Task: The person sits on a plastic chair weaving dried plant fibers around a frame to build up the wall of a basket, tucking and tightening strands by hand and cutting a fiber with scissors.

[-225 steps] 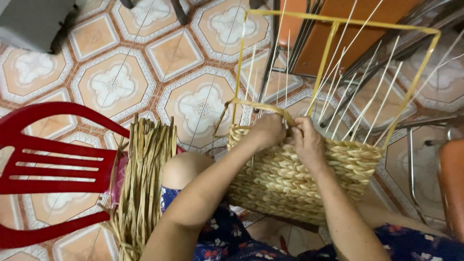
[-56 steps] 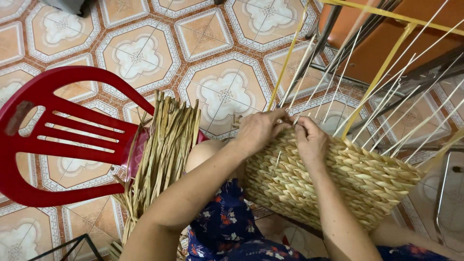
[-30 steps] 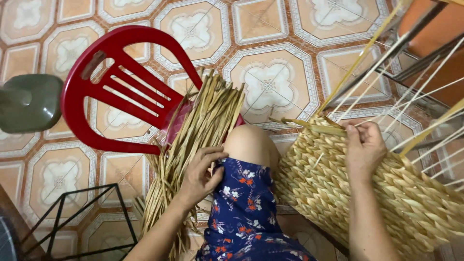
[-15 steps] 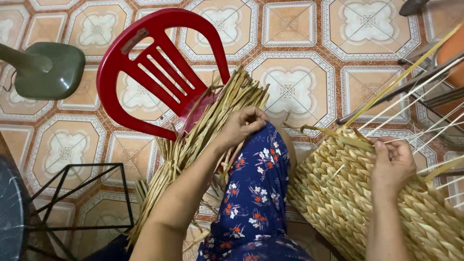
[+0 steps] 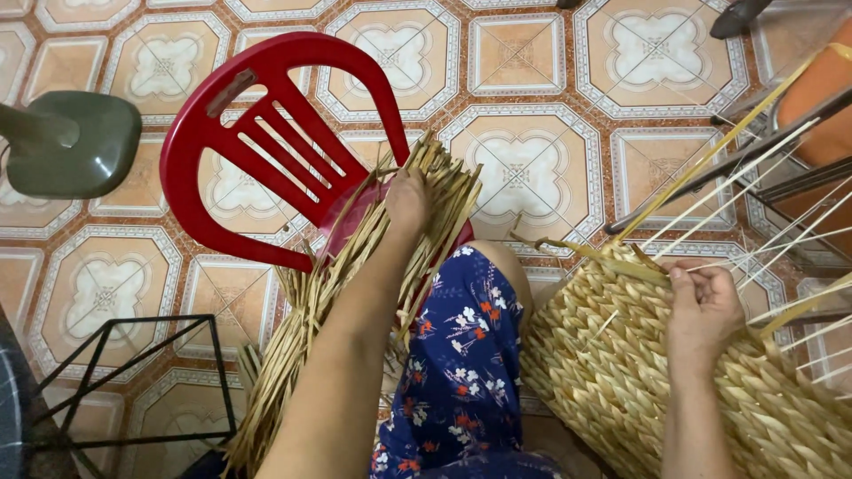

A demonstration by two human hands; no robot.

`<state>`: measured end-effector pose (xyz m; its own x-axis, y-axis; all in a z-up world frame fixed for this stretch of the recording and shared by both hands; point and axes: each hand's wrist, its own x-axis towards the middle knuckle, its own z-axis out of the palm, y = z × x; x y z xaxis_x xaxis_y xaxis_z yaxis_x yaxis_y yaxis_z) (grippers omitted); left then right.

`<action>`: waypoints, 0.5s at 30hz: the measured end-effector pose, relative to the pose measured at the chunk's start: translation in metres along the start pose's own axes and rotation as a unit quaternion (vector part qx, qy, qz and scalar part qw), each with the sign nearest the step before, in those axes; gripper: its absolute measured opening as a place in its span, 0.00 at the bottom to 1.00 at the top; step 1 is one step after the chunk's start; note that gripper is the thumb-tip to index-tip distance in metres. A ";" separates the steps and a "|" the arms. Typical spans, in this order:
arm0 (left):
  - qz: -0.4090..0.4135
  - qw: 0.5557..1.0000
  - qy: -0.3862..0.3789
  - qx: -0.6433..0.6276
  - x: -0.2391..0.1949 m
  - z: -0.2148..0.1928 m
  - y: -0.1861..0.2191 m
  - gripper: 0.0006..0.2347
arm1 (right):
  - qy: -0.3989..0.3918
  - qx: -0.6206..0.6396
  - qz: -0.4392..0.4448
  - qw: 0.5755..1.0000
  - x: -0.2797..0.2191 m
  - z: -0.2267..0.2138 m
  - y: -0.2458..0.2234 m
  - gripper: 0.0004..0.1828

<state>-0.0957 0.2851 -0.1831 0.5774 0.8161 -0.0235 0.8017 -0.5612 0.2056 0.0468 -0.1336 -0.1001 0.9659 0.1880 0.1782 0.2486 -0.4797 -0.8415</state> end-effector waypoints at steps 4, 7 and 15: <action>0.024 0.991 -0.065 0.114 0.000 -0.017 0.004 0.16 | -0.016 0.058 -0.015 0.998 -0.002 -0.003 -0.011 0.03; -0.014 0.983 -0.101 -0.154 -0.012 -0.057 0.005 0.08 | -0.016 0.077 -0.010 0.997 -0.001 -0.002 -0.012 0.03; -0.109 0.801 -0.136 -0.572 -0.016 -0.168 -0.019 0.08 | -0.023 0.046 -0.038 0.998 -0.001 -0.003 -0.001 0.02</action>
<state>-0.1456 0.3056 -0.0223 0.5796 0.7300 -0.3622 0.3117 0.2120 0.9262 0.0458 -0.1357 -0.0976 0.9394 0.2614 0.2219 0.3117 -0.3813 -0.8703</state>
